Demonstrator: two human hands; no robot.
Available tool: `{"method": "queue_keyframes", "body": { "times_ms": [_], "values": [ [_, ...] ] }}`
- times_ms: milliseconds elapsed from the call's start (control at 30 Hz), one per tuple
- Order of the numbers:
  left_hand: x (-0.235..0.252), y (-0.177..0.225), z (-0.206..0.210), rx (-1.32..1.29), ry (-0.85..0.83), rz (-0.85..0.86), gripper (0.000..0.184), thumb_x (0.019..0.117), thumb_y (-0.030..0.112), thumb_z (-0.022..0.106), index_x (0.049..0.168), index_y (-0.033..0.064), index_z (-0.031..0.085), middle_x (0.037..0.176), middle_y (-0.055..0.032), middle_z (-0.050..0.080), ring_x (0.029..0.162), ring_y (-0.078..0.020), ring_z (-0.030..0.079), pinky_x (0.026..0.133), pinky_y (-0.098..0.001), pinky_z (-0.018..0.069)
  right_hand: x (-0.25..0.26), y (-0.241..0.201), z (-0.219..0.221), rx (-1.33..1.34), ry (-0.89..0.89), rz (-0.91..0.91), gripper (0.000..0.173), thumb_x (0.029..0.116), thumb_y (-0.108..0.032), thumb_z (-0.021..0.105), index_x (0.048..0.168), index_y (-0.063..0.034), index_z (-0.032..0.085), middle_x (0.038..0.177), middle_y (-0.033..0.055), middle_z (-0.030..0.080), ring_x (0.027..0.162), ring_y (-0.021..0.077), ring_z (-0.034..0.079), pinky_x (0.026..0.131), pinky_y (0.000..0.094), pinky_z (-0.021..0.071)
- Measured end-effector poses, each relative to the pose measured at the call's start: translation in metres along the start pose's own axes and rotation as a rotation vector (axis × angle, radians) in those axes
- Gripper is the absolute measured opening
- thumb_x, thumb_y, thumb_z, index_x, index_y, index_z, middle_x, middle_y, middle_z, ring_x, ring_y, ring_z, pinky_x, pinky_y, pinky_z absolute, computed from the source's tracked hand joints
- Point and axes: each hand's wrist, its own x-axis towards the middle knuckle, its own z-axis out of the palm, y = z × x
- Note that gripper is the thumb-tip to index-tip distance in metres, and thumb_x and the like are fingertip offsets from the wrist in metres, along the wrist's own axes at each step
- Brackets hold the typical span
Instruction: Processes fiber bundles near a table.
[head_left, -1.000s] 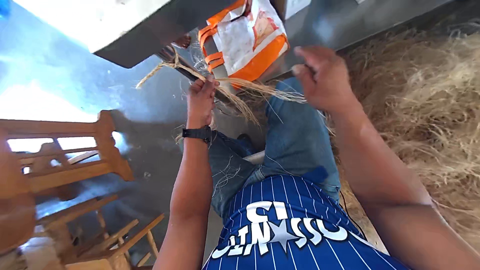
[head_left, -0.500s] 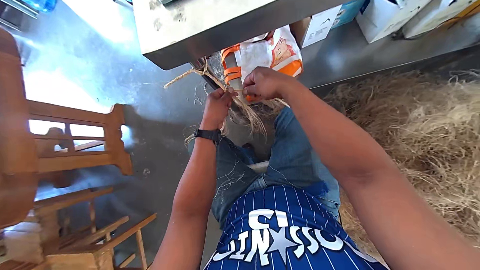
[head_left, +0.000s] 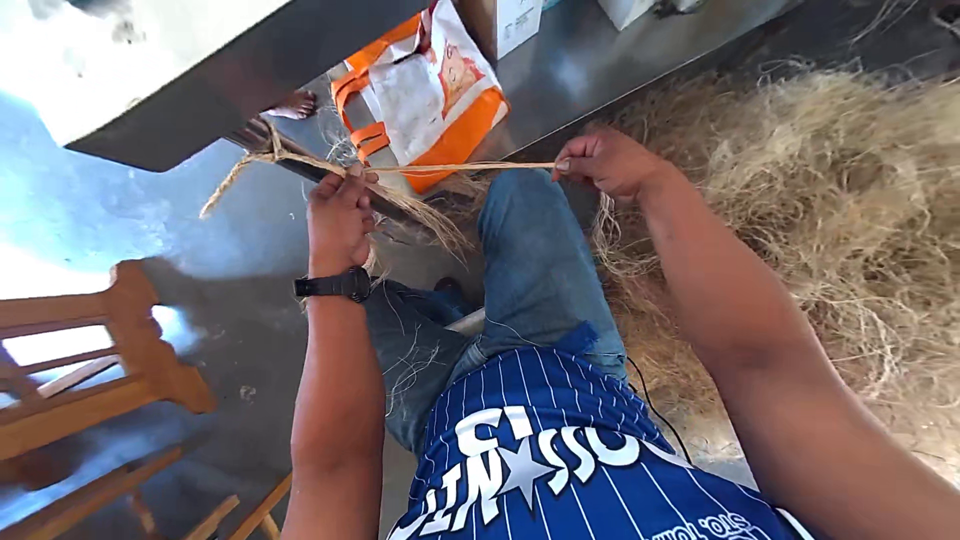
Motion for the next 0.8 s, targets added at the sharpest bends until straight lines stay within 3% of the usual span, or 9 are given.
{"method": "queue_keyframes", "body": {
  "times_ms": [133, 267, 433, 600, 667, 800],
  "values": [
    [0.0, 0.003, 0.002, -0.017, 0.013, -0.045, 0.017, 0.1079, 0.027, 0.054, 0.111, 0.0136, 0.064, 0.07, 0.0078, 0.054, 0.046, -0.0017, 0.04, 0.041, -0.0162, 0.0334, -0.005, 0.004, -0.004, -0.019, 0.024, 0.005, 0.018, 0.1054, -0.016, 0.055, 0.1, -0.0083, 0.071, 0.069, -0.0073, 0.051, 0.056, 0.0011, 0.041, 0.052, 0.0199, 0.0362],
    [-0.006, 0.013, 0.0, 0.0, 0.034, -0.109, 0.021, 0.109, 0.027, 0.051, 0.112, 0.0115, 0.065, 0.07, 0.0068, 0.055, 0.047, -0.0023, 0.041, 0.041, -0.0167, 0.0348, 0.0, 0.002, -0.001, -0.136, 0.06, -0.033, 0.018, 0.1057, -0.021, 0.054, 0.102, -0.0102, 0.069, 0.077, -0.0063, 0.055, 0.063, 0.0005, 0.045, 0.06, 0.0224, 0.042],
    [-0.01, 0.021, -0.001, 0.027, 0.039, -0.136, 0.023, 0.1087, 0.026, 0.051, 0.113, 0.0077, 0.065, 0.069, 0.0043, 0.054, 0.045, -0.0025, 0.038, 0.038, -0.0159, 0.0308, 0.006, 0.015, 0.004, -0.188, 0.06, -0.008, 0.024, 0.1058, -0.028, 0.055, 0.106, -0.0087, 0.07, 0.083, 0.0, 0.059, 0.07, 0.0075, 0.05, 0.068, 0.0346, 0.0461],
    [-0.012, 0.023, 0.001, 0.044, 0.042, -0.156, 0.022, 0.1086, 0.024, 0.051, 0.114, 0.0074, 0.065, 0.069, 0.0044, 0.052, 0.044, -0.002, 0.035, 0.038, -0.0158, 0.0267, 0.001, 0.026, 0.008, -0.117, 0.05, 0.01, 0.019, 0.106, -0.024, 0.054, 0.105, -0.0114, 0.069, 0.076, -0.0067, 0.053, 0.061, 0.0007, 0.042, 0.058, 0.0228, 0.0393],
    [-0.012, 0.026, 0.002, 0.062, 0.03, -0.169, 0.024, 0.1093, 0.025, 0.05, 0.115, 0.0075, 0.065, 0.069, 0.0042, 0.051, 0.044, -0.0022, 0.035, 0.038, -0.0157, 0.0269, 0.0, 0.03, 0.01, -0.114, 0.046, 0.002, 0.018, 0.1053, -0.024, 0.055, 0.103, -0.0143, 0.069, 0.072, -0.0088, 0.05, 0.058, -0.0005, 0.04, 0.055, 0.0208, 0.0367],
    [-0.01, 0.025, 0.001, 0.106, 0.027, -0.171, 0.023, 0.1091, 0.026, 0.051, 0.114, 0.008, 0.065, 0.067, 0.0046, 0.05, 0.045, -0.0031, 0.035, 0.039, -0.0169, 0.0259, -0.002, 0.03, 0.007, -0.15, 0.072, 0.008, 0.019, 0.1051, -0.029, 0.056, 0.105, -0.0159, 0.07, 0.077, -0.0078, 0.055, 0.061, 0.0002, 0.044, 0.058, 0.023, 0.0403]
  ]
}}
